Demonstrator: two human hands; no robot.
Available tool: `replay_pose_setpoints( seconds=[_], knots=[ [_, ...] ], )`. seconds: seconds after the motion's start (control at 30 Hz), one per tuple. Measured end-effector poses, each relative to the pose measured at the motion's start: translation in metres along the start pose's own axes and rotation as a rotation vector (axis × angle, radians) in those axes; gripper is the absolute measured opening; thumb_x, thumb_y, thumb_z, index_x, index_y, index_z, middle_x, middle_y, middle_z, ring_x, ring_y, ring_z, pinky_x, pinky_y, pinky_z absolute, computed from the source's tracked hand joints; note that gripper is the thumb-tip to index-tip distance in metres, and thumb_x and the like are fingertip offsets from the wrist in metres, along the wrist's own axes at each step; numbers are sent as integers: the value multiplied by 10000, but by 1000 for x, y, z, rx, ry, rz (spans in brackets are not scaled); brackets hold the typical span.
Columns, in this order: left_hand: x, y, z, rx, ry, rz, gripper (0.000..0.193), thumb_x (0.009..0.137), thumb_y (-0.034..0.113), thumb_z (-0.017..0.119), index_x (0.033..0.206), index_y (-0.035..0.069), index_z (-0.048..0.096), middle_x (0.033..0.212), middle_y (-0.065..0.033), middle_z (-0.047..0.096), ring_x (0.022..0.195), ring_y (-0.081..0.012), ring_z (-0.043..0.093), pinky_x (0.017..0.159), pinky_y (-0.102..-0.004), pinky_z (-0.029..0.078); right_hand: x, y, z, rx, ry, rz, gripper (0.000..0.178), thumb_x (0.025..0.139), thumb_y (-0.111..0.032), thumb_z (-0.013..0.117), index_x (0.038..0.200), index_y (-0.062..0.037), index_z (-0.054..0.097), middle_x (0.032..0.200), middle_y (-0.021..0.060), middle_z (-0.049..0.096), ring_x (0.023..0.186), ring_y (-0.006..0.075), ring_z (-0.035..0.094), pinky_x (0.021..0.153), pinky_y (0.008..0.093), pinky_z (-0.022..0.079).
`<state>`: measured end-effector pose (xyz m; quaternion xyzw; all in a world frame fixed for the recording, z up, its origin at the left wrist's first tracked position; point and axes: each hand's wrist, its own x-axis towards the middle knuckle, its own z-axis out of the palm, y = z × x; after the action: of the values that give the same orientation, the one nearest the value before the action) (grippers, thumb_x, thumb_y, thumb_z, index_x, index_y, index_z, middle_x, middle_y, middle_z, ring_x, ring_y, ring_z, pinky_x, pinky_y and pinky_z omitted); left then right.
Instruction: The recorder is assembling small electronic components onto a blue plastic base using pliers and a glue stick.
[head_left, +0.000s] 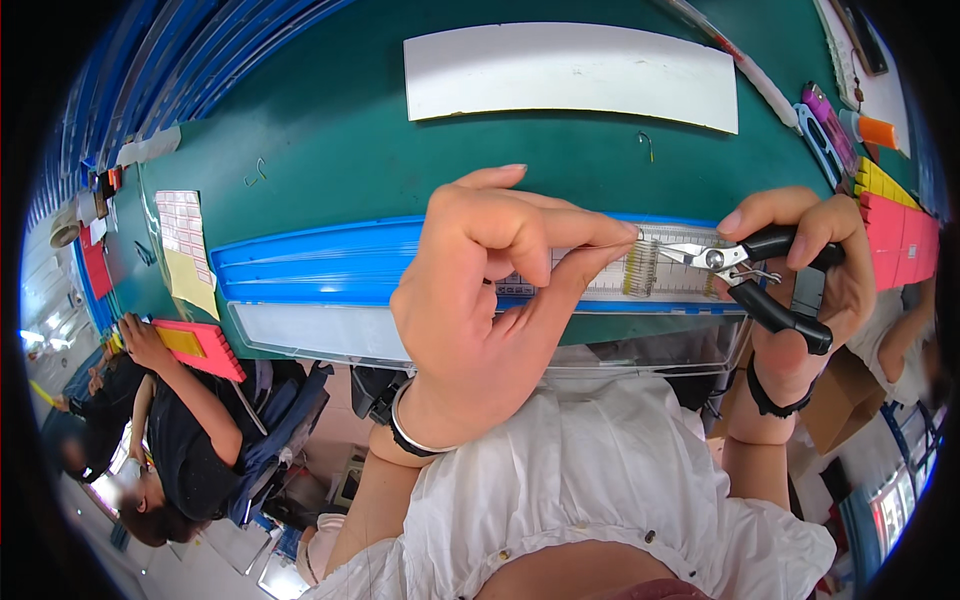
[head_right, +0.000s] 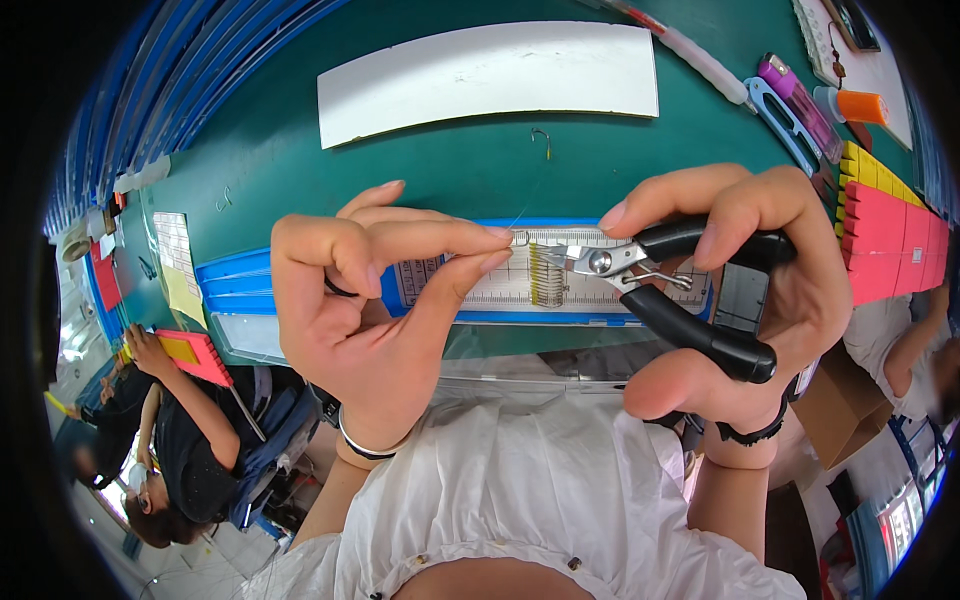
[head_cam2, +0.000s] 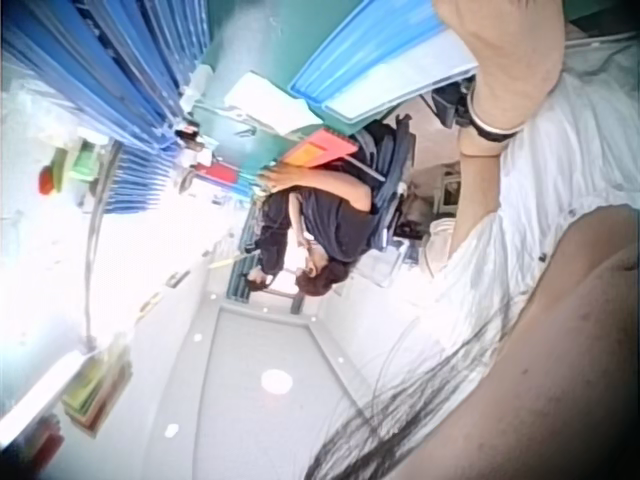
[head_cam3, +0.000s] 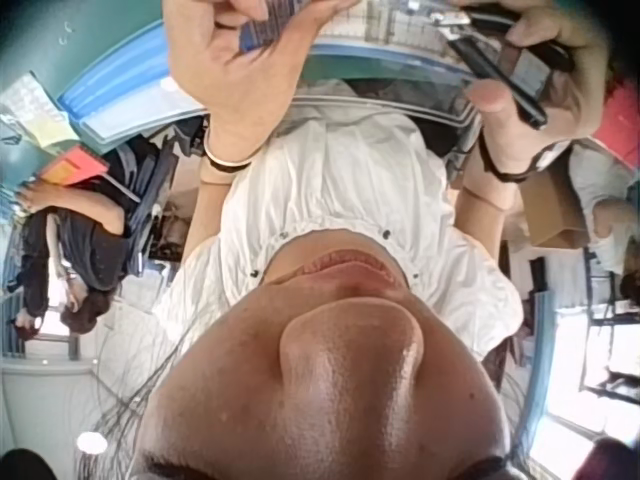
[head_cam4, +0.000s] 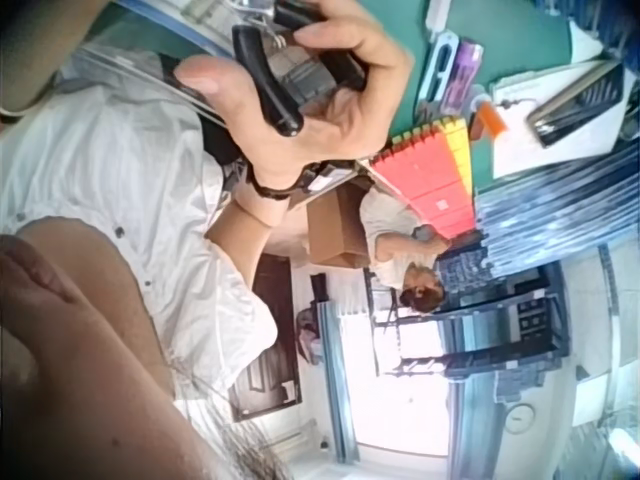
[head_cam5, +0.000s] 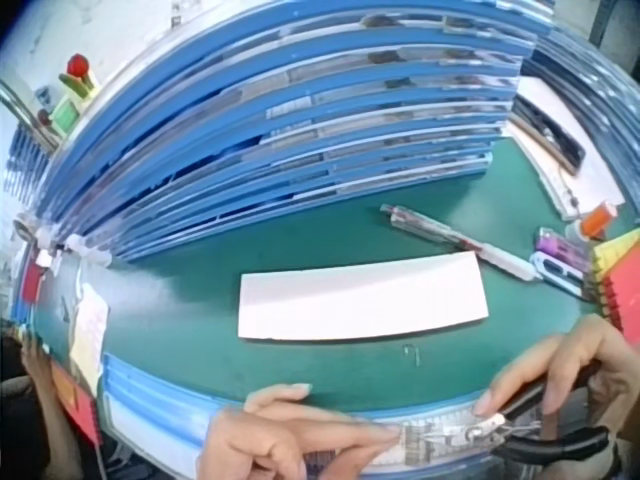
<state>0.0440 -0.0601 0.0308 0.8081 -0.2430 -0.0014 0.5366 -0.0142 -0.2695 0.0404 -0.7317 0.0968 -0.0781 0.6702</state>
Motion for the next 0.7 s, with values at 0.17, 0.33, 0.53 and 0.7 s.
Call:
replay_pose_setpoints(
  seconds=[0.17,0.33,0.53,0.7],
  knots=[
    [-1,0,0,-14,16,-26,501,791,-91,768,933,111,332,831,-134,757,798,-197,718,1019,-478,404,3,6,1,9,5,-19,794,572,-617,864,962,-63,450,1016,234,638,907,206,665,721,248,589],
    [-2,0,0,-54,1,-31,493,800,-91,764,927,113,334,831,-142,752,816,-193,715,1021,-474,402,7,17,-3,-30,-167,-278,785,548,-590,887,948,-77,448,1014,234,643,887,208,657,716,265,567],
    [-4,-8,-3,4,-47,64,437,771,-19,824,937,90,435,964,-173,740,828,-197,698,1016,-455,412,-2,7,-1,5,-69,-91,611,757,-474,853,928,-72,425,1005,247,649,827,188,642,676,250,555],
    [-7,12,-20,249,-145,59,551,552,295,975,959,89,665,1356,-202,541,1142,-296,592,1016,-466,414,6,9,-4,-180,-126,-312,254,919,-151,649,909,-62,411,974,255,646,780,172,619,603,232,539]
  ],
)
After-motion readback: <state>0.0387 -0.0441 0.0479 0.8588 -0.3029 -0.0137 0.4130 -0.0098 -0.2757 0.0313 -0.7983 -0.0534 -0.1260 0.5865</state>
